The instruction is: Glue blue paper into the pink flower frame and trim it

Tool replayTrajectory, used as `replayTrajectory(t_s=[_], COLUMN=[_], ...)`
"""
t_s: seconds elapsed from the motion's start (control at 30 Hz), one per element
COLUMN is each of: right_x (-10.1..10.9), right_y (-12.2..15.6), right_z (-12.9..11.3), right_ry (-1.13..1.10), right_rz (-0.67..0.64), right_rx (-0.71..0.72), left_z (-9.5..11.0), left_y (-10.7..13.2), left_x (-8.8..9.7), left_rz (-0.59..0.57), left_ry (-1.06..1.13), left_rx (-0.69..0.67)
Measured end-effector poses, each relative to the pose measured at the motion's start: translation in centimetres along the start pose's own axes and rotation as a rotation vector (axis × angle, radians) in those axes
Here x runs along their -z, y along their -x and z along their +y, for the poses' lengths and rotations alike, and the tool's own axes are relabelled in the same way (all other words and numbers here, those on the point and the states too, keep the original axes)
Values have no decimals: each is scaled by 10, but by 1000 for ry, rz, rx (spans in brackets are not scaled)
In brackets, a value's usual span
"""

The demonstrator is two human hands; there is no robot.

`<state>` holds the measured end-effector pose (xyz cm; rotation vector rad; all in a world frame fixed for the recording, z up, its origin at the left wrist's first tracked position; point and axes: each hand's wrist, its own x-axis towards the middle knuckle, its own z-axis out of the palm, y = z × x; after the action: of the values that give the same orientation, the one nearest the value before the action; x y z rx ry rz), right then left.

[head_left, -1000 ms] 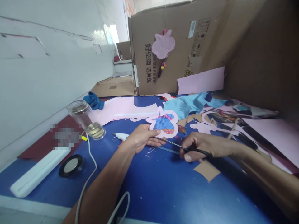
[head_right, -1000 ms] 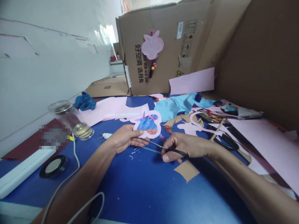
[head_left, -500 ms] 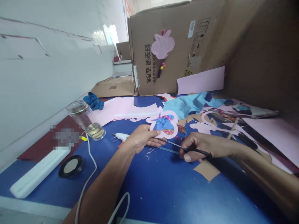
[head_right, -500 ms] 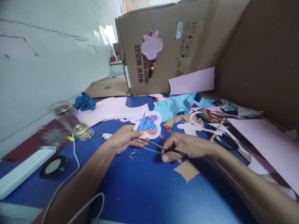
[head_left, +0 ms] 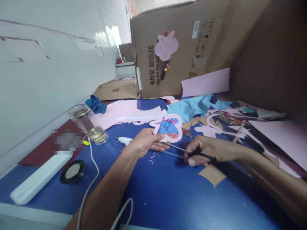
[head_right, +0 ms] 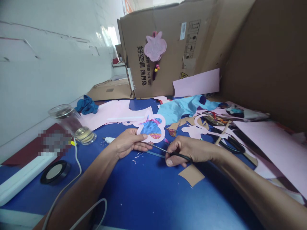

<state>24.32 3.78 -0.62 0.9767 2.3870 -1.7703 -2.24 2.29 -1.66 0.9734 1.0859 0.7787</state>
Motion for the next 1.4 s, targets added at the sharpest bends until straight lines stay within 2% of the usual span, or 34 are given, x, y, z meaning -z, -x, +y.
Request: replayTrajectory(t_s=[0.9, 1.17, 1.3, 1.4], right_x=[0, -2, 2, 9], right_y=[0, 6, 19, 21], right_z=[-1, 1, 0, 8], right_ry=[14, 4, 114, 183], right_rz=[13, -72, 21, 203], right_rx=[37, -9, -39, -91], left_z=[2, 1, 1, 2], left_y=[2, 1, -1, -4], left_x=[-3, -1, 2, 4], left_rz=[26, 50, 154, 246], left_ry=[-4, -10, 4, 10], left_rx=[11, -18, -89, -145])
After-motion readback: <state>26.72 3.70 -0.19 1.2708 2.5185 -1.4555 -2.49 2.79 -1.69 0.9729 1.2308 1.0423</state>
